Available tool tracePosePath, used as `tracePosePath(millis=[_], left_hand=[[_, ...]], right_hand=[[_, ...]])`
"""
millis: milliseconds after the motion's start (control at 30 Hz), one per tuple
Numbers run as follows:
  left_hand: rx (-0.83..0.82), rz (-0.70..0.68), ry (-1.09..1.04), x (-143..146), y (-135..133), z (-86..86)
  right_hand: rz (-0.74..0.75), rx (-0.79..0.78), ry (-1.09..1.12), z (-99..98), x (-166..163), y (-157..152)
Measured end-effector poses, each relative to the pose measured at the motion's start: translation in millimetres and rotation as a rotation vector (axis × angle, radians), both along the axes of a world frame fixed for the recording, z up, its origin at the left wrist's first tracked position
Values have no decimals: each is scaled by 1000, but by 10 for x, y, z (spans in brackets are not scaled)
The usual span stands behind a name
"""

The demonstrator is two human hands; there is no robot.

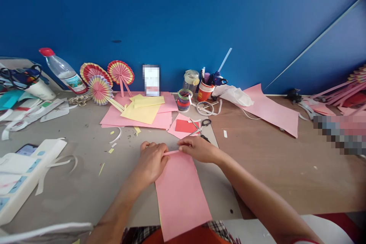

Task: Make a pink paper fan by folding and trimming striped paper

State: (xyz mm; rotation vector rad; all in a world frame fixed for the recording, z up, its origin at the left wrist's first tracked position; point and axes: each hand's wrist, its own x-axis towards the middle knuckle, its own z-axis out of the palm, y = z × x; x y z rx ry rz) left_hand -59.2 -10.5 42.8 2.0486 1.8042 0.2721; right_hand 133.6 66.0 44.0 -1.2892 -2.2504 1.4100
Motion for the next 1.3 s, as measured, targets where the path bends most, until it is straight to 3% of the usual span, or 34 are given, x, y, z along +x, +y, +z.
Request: tracePosePath(millis=[133, 267, 400, 500, 567, 700, 767, 833, 900, 1033, 1100, 1167, 1300], left_hand=[[34, 5, -34, -59, 12, 40], [-25, -9, -120, -175, 64, 139], [-51, -51, -109, -280, 177, 282], [40, -40, -119, -308, 270, 414], [227, -14, -83, -295, 304, 539], [896, 60, 127, -216, 239, 822], [1166, 65, 223, -172, 146, 865], [1263, 22, 285, -142, 42, 768], [1249, -14, 300, -127, -56, 535], [1078, -121, 254, -115, -211, -53], [1013, -183, 243, -108, -272, -254], [951, -221, 228, -100, -319, -352], [679, -227, 209, -79, -372, -365]], right_hand=[[103, -2, -108, 105, -61, 33], [107, 63, -82, 229, -60, 56], [73, 173, -32, 351, -61, 68], [52, 310, -11, 487, -100, 101], [46, 505, 47, 610, -138, 128], [-65, 1190, 147, 853, -170, 121], [-149, 1462, 179, 883, -142, 65], [-137, 1590, 198, 787, -87, -18], [-31, 1604, 160, 560, -17, -110], [159, 1473, 25, -27, 114, -276], [206, 1414, -11, -232, 154, -342], [237, 1361, -30, -340, 169, -396], [257, 1203, -78, -404, 153, -468]])
